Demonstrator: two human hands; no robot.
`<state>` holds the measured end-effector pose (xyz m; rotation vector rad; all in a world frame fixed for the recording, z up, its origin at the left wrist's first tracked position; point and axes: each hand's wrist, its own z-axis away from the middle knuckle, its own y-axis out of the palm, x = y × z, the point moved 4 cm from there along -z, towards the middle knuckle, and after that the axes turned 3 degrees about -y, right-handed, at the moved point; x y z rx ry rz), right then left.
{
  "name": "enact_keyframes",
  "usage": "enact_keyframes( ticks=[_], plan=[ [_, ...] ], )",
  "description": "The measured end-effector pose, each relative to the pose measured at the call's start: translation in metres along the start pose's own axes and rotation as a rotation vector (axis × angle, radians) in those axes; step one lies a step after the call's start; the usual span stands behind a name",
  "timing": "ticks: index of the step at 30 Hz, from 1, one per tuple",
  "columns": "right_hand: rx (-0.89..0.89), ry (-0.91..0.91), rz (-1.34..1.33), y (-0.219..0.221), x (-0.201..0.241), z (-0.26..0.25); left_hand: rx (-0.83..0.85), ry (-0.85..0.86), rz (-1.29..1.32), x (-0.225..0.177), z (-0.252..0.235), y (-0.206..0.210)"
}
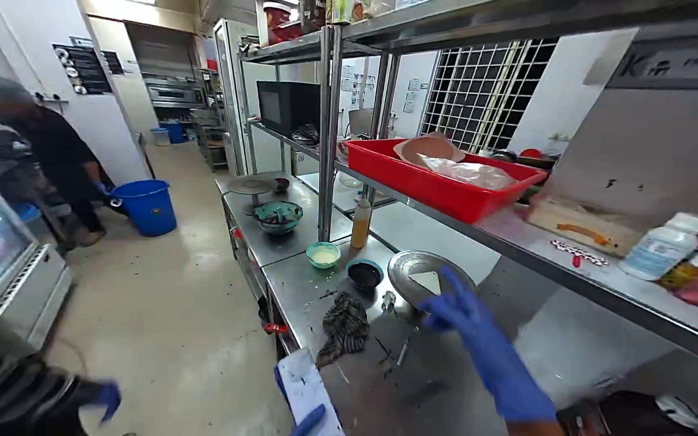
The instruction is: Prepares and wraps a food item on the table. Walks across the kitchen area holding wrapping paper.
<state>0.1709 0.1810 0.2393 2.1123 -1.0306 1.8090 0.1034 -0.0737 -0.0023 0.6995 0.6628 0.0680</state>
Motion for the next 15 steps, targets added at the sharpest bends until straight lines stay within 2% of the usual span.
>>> enact_keyframes(
  ticks=[1, 3, 4, 6, 9, 12, 15],
  plan=[
    [-0.004, -0.041, 0.028, -0.001, 0.022, -0.016, -0.142, -0.017, 0.011, -0.008, 0.011, 0.001],
    [-0.015, -0.110, 0.079, 0.001, 0.056, -0.046, 0.074, 0.100, 0.058, -0.006, 0.002, -0.033],
    [-0.034, -0.136, 0.088, 0.006, 0.072, -0.062, 0.110, 0.116, 0.106, -0.007, 0.001, -0.044],
    [-0.068, -0.128, 0.072, 0.016, 0.092, -0.087, 0.104, 0.117, 0.236, -0.010, 0.006, -0.056],
    [-0.140, -0.093, 0.003, 0.028, 0.100, -0.106, 0.127, 0.117, 0.343, -0.021, 0.016, -0.071],
    [-0.158, -0.087, 0.014, 0.049, 0.110, -0.098, 0.175, 0.119, 0.365, -0.047, 0.033, -0.076],
    [0.010, -0.133, 0.132, 0.106, 0.107, -0.039, 0.234, 0.130, 0.333, -0.079, 0.047, -0.087]
  ],
)
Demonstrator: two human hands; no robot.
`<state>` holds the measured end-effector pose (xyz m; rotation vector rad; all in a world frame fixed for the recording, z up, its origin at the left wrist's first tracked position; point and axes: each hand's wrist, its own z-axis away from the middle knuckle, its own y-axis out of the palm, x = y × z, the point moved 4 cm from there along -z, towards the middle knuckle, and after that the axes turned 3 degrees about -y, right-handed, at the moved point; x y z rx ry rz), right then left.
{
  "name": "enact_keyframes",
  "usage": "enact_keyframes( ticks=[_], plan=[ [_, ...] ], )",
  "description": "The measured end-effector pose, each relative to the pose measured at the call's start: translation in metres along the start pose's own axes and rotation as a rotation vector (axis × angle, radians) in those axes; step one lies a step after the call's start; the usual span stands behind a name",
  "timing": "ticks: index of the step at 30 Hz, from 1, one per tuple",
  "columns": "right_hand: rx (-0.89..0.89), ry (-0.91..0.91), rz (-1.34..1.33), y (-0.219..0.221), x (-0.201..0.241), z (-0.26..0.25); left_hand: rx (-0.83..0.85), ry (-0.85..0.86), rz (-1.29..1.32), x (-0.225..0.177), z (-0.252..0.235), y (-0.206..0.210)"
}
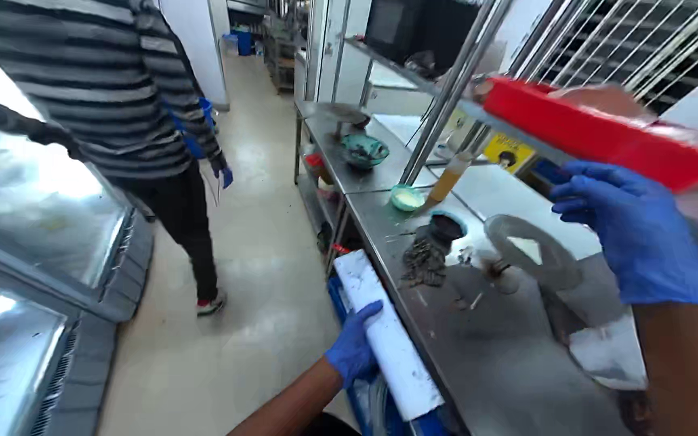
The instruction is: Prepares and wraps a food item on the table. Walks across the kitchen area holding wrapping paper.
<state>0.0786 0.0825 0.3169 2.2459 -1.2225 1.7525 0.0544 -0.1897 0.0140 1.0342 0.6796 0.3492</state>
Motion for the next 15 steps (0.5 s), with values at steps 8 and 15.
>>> enact_keyframes(
  ticks=[8, 15],
  plan=[
    [0.255, 0.408, 0.064, 0.171, -0.067, 0.224, 0.094, -0.157, -0.124, -0.026, 0.009, -0.008],
    [-0.223, 0.617, -0.017, 0.155, -0.062, 0.345, 0.164, -0.405, -0.185, 0.039, 0.049, -0.011]
  ],
)
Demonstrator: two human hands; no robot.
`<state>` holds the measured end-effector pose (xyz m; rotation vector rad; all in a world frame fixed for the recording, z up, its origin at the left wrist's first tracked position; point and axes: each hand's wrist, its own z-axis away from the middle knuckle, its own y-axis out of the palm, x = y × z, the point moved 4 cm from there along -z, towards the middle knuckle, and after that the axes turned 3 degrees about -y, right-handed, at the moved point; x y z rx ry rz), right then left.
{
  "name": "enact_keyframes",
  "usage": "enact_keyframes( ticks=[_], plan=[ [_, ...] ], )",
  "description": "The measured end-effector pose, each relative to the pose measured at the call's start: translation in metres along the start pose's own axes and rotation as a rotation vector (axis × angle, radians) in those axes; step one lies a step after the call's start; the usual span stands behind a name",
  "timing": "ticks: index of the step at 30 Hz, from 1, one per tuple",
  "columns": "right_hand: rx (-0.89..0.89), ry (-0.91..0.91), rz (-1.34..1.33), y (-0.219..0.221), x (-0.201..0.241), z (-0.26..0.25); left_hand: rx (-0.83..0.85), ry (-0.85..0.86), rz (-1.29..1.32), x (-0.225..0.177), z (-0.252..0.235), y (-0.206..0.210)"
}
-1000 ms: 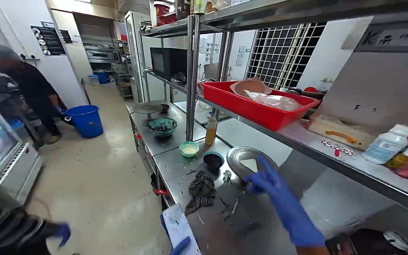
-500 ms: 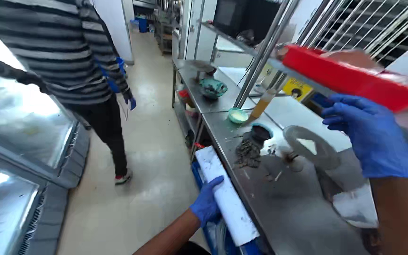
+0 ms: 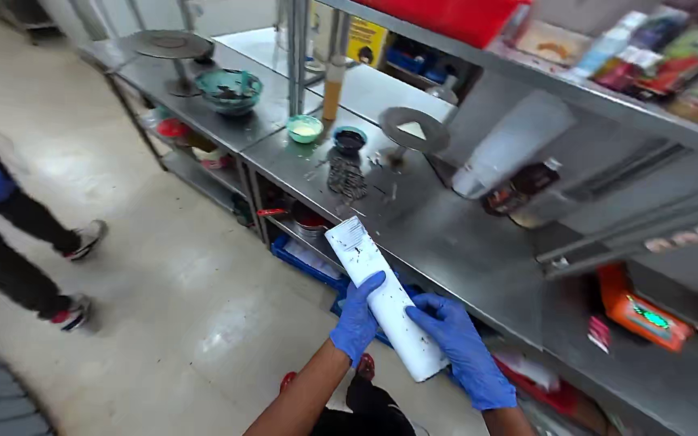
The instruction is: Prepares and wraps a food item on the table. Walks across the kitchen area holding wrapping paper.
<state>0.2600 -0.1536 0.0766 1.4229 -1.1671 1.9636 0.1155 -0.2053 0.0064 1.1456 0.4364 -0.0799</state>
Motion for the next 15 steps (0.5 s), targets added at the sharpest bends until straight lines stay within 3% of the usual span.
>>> enact_keyframes(
  ticks=[9, 15],
  plan=[
    [-0.236, 0.045, -0.181, -0.086, -0.063, 0.091, 0.086, -0.187, -0.269, 0.115, 0.024, 0.037],
    [-0.388, 0.079, -0.226, -0.174, -0.123, 0.160, 0.127, -0.253, -0.390, 0.228, 0.048, 0.089]
  ],
)
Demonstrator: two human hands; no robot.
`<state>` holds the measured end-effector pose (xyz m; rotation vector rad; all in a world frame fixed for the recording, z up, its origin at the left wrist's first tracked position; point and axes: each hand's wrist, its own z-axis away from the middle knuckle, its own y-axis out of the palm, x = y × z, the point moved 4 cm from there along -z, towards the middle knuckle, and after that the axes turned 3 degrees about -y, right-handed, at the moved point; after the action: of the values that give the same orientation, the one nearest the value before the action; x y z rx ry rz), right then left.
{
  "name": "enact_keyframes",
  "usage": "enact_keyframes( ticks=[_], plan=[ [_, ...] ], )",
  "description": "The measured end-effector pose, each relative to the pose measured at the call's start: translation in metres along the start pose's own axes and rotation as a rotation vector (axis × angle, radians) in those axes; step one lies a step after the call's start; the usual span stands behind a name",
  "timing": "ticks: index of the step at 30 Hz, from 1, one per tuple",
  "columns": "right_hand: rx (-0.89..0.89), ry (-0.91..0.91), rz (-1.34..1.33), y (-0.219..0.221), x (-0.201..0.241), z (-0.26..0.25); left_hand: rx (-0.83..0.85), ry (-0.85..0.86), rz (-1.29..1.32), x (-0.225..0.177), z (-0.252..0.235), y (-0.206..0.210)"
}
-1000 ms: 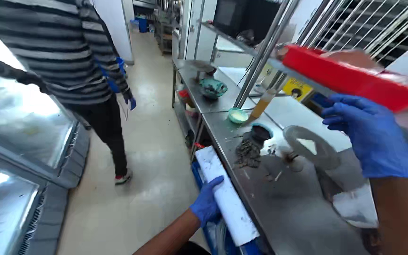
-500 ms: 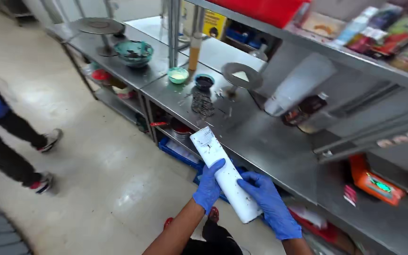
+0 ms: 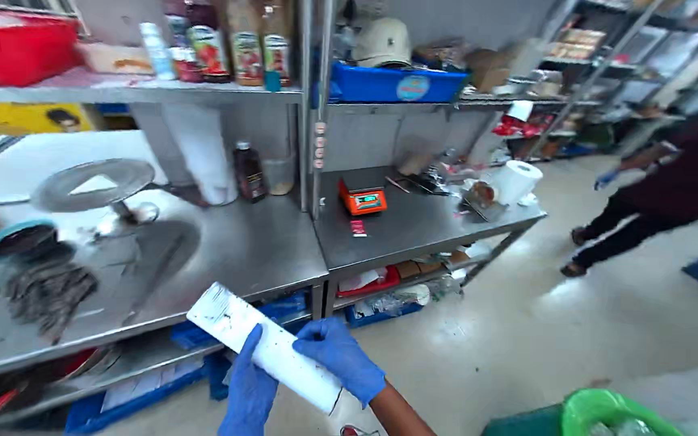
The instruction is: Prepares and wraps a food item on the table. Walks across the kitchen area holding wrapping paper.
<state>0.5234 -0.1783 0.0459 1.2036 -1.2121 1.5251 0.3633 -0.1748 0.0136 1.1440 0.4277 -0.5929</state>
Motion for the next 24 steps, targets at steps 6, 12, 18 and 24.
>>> enact_keyframes(
  ticks=[6, 12, 18, 24],
  plan=[
    [-0.193, -0.002, -0.102, -0.127, -0.034, 0.040, 0.083, -0.116, -0.059, 0.096, -0.015, 0.073],
    [-0.602, -0.032, -0.352, -0.263, -0.065, 0.098, 0.062, -0.182, -0.087, 0.155, -0.037, 0.121],
    [-0.920, -0.058, -0.711, -0.352, -0.114, 0.132, 0.057, -0.210, -0.135, 0.196, -0.074, 0.166],
    [-0.869, -0.277, -1.177, -0.436, -0.124, 0.129, 0.125, -0.230, -0.192, 0.257, -0.137, 0.229]
  ],
)
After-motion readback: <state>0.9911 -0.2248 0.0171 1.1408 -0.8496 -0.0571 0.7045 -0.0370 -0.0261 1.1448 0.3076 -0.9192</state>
